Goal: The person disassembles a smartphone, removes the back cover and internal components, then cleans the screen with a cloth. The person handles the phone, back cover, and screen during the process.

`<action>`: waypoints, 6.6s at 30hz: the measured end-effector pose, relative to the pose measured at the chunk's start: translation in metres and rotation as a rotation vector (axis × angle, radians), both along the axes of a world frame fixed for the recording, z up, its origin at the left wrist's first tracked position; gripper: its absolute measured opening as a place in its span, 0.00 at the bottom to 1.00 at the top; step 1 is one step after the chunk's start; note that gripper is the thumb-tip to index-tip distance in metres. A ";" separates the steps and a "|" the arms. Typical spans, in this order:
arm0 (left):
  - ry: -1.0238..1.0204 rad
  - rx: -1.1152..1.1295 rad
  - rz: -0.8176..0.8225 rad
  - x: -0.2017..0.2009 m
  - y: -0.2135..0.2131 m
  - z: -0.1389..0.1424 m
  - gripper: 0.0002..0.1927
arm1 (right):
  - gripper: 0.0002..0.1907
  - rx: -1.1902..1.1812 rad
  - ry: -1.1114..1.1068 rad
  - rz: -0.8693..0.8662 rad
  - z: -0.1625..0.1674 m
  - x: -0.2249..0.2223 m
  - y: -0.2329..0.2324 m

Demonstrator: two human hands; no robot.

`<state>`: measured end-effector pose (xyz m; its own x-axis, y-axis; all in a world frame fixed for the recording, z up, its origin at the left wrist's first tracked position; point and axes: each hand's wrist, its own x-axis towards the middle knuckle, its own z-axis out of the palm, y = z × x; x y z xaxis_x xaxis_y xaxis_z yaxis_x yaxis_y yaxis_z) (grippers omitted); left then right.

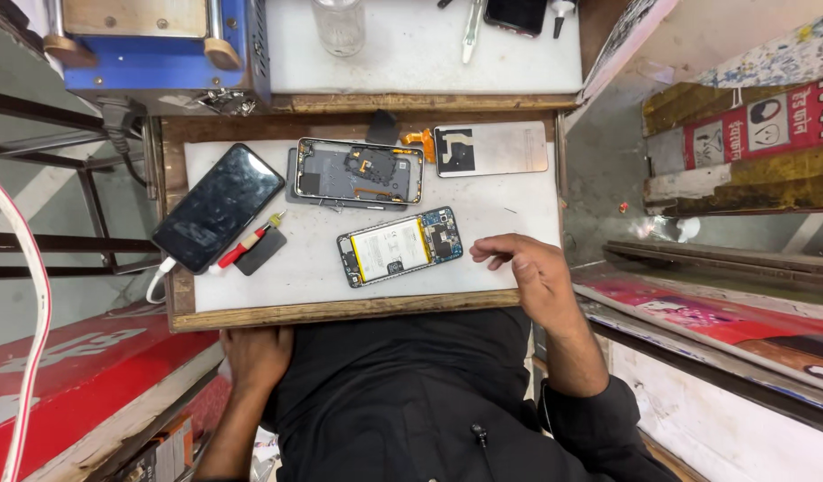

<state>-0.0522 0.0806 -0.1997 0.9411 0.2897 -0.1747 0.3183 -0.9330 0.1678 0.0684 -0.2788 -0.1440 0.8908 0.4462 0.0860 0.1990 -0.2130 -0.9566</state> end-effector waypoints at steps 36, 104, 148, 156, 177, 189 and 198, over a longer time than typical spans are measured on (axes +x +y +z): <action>0.242 -2.323 -0.301 0.054 0.012 0.011 0.54 | 0.36 0.496 0.274 -0.297 -0.020 -0.020 0.110; 0.583 -1.194 -0.915 0.109 0.033 0.038 0.29 | 0.19 0.305 0.625 0.117 -0.020 0.003 0.097; -0.545 -0.707 -0.622 0.125 -0.068 0.029 0.07 | 0.26 -0.823 -0.421 -0.213 -0.035 -0.030 0.077; -0.497 -0.449 -0.823 0.131 -0.082 0.011 0.15 | 0.23 -0.840 -0.407 -0.186 -0.048 -0.033 0.075; -0.502 -0.236 -0.936 0.125 -0.088 0.023 0.17 | 0.41 -0.559 -0.371 0.176 -0.031 0.024 0.029; -0.460 -0.212 -0.968 0.123 -0.087 0.020 0.18 | 0.46 -0.531 -0.329 0.156 -0.040 0.024 0.028; -0.453 -0.184 -0.946 0.120 -0.090 0.023 0.17 | 0.46 -0.508 -0.287 0.138 -0.038 0.025 0.029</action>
<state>0.0674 -0.0097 -0.1764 0.7578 -0.5886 0.2815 -0.6503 -0.7166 0.2522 0.0929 -0.2496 -0.1823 0.7947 0.6041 0.0600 0.4925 -0.5838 -0.6455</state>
